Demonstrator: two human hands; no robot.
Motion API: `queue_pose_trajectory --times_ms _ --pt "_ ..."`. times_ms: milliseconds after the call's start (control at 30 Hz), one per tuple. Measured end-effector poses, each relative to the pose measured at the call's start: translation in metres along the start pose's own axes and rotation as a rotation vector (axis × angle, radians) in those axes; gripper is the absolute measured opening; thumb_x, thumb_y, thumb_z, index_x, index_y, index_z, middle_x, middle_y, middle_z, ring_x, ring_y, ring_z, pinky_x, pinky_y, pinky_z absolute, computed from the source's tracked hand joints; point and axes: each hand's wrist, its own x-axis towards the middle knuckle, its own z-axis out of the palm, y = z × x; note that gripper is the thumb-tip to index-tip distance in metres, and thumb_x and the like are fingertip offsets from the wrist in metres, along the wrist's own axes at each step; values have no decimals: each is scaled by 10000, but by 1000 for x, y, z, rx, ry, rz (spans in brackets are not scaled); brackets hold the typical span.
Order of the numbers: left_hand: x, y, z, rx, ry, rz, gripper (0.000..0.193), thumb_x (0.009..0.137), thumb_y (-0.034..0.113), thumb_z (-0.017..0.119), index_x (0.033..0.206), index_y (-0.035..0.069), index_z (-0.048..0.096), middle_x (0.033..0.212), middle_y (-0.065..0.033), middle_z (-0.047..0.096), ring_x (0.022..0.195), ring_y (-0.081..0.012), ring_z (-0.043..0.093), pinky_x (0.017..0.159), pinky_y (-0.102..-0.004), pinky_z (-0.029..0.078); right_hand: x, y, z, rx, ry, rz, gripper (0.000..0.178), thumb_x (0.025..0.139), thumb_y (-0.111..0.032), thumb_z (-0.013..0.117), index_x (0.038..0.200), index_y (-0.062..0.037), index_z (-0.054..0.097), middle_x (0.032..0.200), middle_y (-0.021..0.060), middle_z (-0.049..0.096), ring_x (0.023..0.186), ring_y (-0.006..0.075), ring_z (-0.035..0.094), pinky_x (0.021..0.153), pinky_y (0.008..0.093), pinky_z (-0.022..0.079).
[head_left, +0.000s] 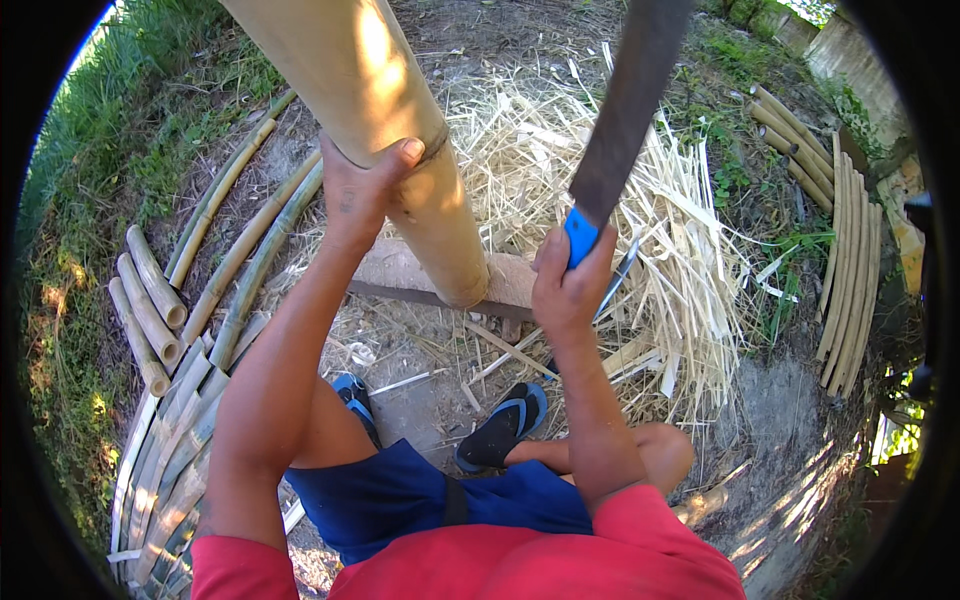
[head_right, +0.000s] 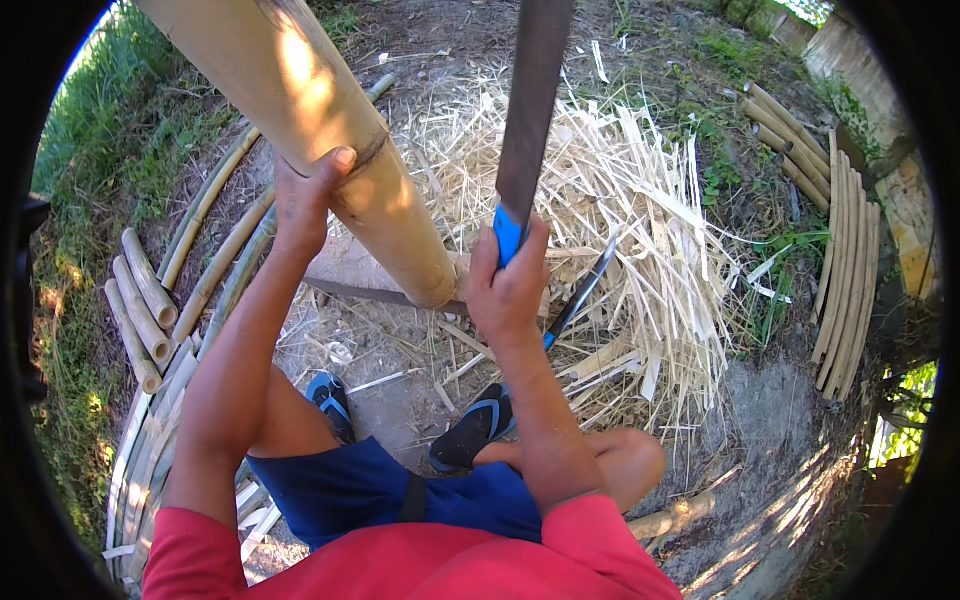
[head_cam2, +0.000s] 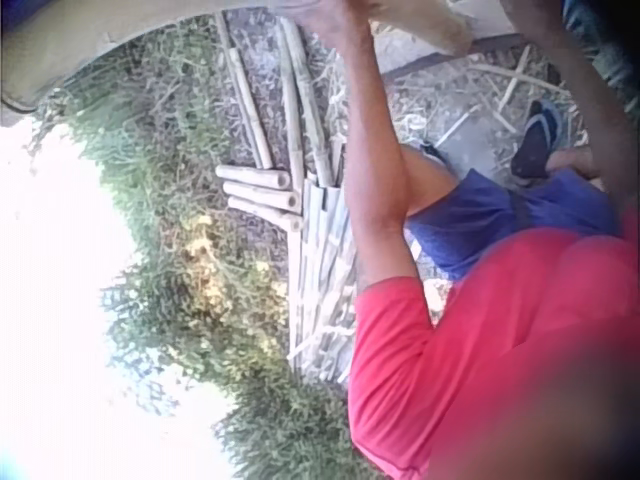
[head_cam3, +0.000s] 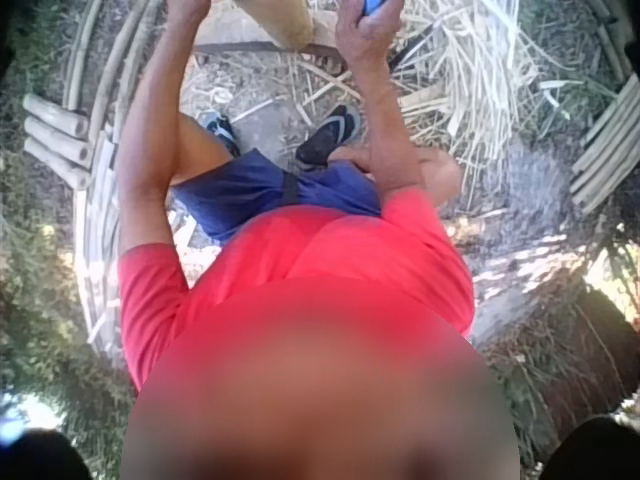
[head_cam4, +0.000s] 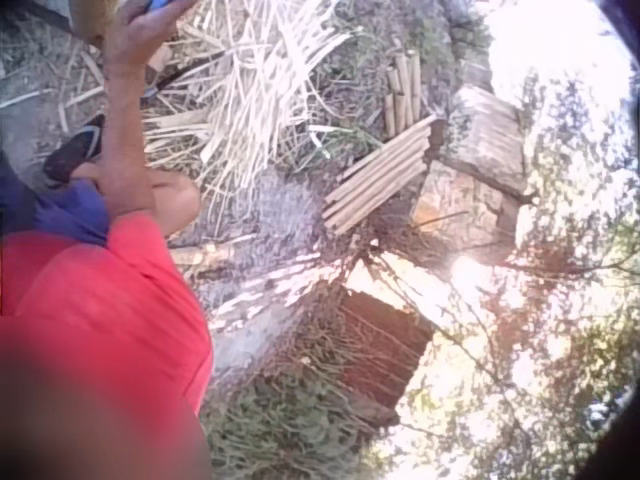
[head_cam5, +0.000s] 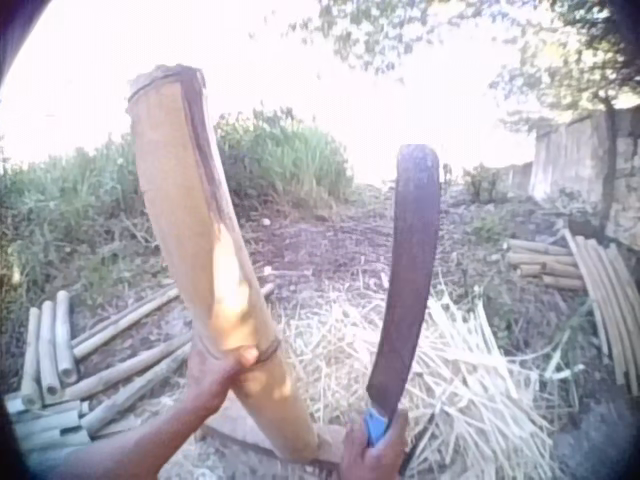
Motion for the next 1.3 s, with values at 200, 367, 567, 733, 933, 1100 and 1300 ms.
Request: queue_pose_trajectory --times_ms 200,367,567,733,933,1100,1300 --pt "8 -1 -6 -28 -31 9 822 732 301 854 1309 -23 366 1225 -160 544 1119 -236 570 957 -372 496 -80 80 37 -549 -557 421 435 949 -255 601 1252 22 458 884 305 661 819 529 628 736 591 489" --pt "3 -5 -14 -26 47 -28 823 740 308 850 1323 -18 371 1243 -154 536 1136 -235 558 980 -376 476 -20 28 17 -201 -321 290 278 986 -197 567 1153 5 476 803 252 653 721 472 649 621 497 505" --pt "1 -7 -21 28 40 -19 850 748 321 845 1350 -22 352 1238 -154 536 1144 -237 553 993 -380 468 -48 32 22 -185 -68 101 327 964 -186 599 1184 2 447 758 236 635 697 461 651 608 527 483" --pt "1 -3 -12 13 39 40 855 740 312 844 1356 -16 349 1238 -155 535 1136 -243 556 992 -390 469 -101 93 29 -581 -566 481 332 956 -203 594 1177 2 455 850 319 655 782 499 651 644 576 480" --pt "0 -8 -35 -104 -151 -106 844 750 367 814 1372 -8 383 1243 -152 555 1152 -239 562 994 -384 469 -21 -4 1 -174 -297 88 289 981 -168 572 1189 -7 453 751 236 647 694 485 636 595 519 478" --pt "4 -21 -48 -118 -210 -153 836 754 420 785 1361 -21 416 1237 -151 575 1157 -238 566 995 -379 463 -33 4 0 -134 -185 102 273 989 -219 569 1122 -1 472 689 181 617 640 381 653 598 451 515" --pt "7 -19 -38 -87 -146 -80 850 749 407 801 1366 -21 403 1235 -151 561 1151 -238 556 995 -385 457 -82 71 31 -527 -586 412 319 970 -247 577 1143 -5 460 808 299 659 774 511 650 684 606 482"
